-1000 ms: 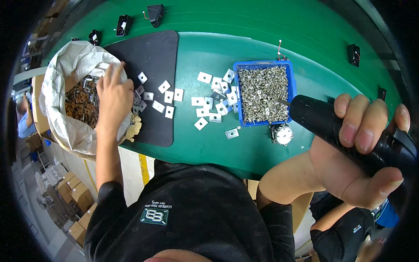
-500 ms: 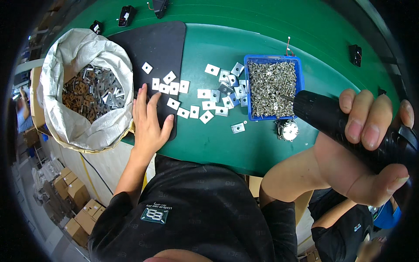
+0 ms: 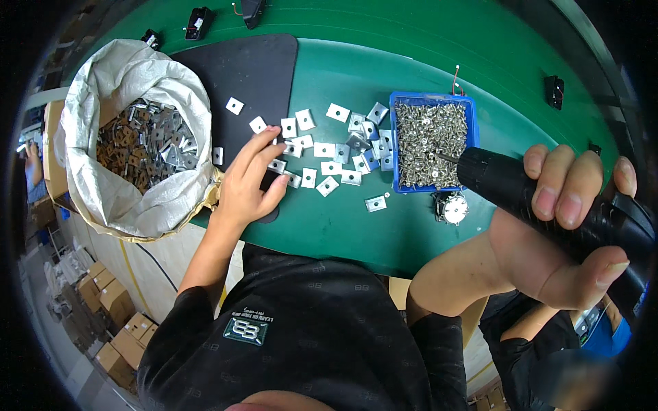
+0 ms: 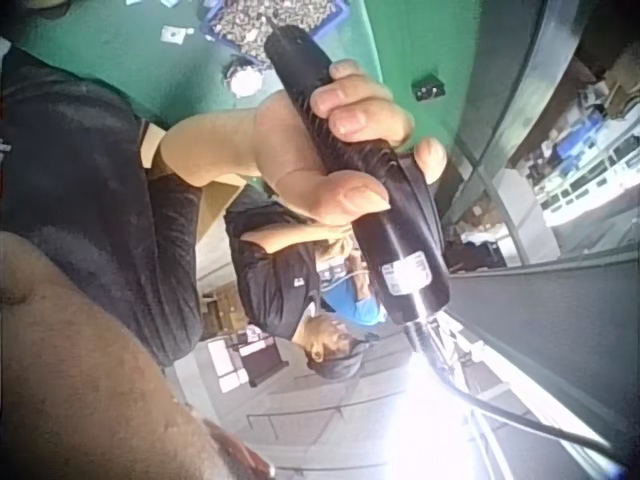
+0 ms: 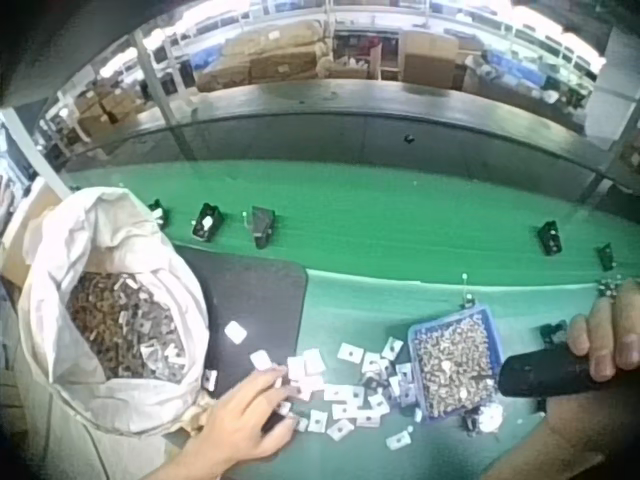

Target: The recorder is assembling electronic components using an electric screwdriver.

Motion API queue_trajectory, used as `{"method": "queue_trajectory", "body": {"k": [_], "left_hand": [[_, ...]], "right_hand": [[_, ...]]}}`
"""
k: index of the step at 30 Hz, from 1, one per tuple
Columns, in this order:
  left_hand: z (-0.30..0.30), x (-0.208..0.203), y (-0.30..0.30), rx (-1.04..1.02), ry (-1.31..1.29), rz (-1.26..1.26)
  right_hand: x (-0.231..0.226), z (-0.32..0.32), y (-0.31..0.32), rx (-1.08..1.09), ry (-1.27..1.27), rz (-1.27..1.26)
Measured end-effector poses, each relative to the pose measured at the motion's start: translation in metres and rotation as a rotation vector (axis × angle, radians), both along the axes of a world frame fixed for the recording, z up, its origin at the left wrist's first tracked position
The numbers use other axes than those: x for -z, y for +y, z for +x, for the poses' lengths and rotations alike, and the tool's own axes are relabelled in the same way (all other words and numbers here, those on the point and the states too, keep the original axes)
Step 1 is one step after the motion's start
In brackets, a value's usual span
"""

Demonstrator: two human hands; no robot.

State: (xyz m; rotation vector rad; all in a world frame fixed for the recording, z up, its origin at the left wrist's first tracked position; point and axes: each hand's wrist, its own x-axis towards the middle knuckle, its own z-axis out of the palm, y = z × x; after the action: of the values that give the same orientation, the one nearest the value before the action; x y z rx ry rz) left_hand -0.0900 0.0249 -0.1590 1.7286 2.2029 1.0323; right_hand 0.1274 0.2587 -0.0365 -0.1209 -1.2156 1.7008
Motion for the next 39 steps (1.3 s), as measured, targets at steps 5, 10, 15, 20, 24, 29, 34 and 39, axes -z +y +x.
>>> {"method": "queue_trajectory", "body": {"k": [5,10,15,20,24,29,34,39], "left_hand": [[-0.011,-0.004,-0.009,-0.231,0.193,-0.168],[-0.011,-0.007,0.006,-0.239,0.185,-0.291],[-0.012,0.004,0.021,-0.118,0.034,-0.12],[-0.02,0.001,0.038,-0.38,0.183,-0.141],[-0.017,0.002,0.046,-0.041,0.064,-0.177],[0.016,0.001,0.061,0.024,0.028,-0.155],[0.034,0.005,0.073,-0.03,-0.037,-0.079],[-0.006,-0.026,0.055,-0.06,0.014,0.054]], "right_hand": [[0.005,-0.003,0.004,-0.008,-0.011,-0.017],[0.01,-0.01,0.004,-0.039,-0.023,-0.034],[0.013,-0.017,0.004,-0.071,-0.059,-0.011],[0.015,-0.017,0.007,-0.045,-0.096,-0.008],[0.018,-0.02,0.006,-0.049,-0.095,-0.023],[0.019,-0.024,0.005,-0.078,-0.067,-0.06],[0.017,-0.023,0.005,-0.113,-0.051,-0.058],[0.019,-0.018,0.004,-0.092,-0.093,0.011]]}}
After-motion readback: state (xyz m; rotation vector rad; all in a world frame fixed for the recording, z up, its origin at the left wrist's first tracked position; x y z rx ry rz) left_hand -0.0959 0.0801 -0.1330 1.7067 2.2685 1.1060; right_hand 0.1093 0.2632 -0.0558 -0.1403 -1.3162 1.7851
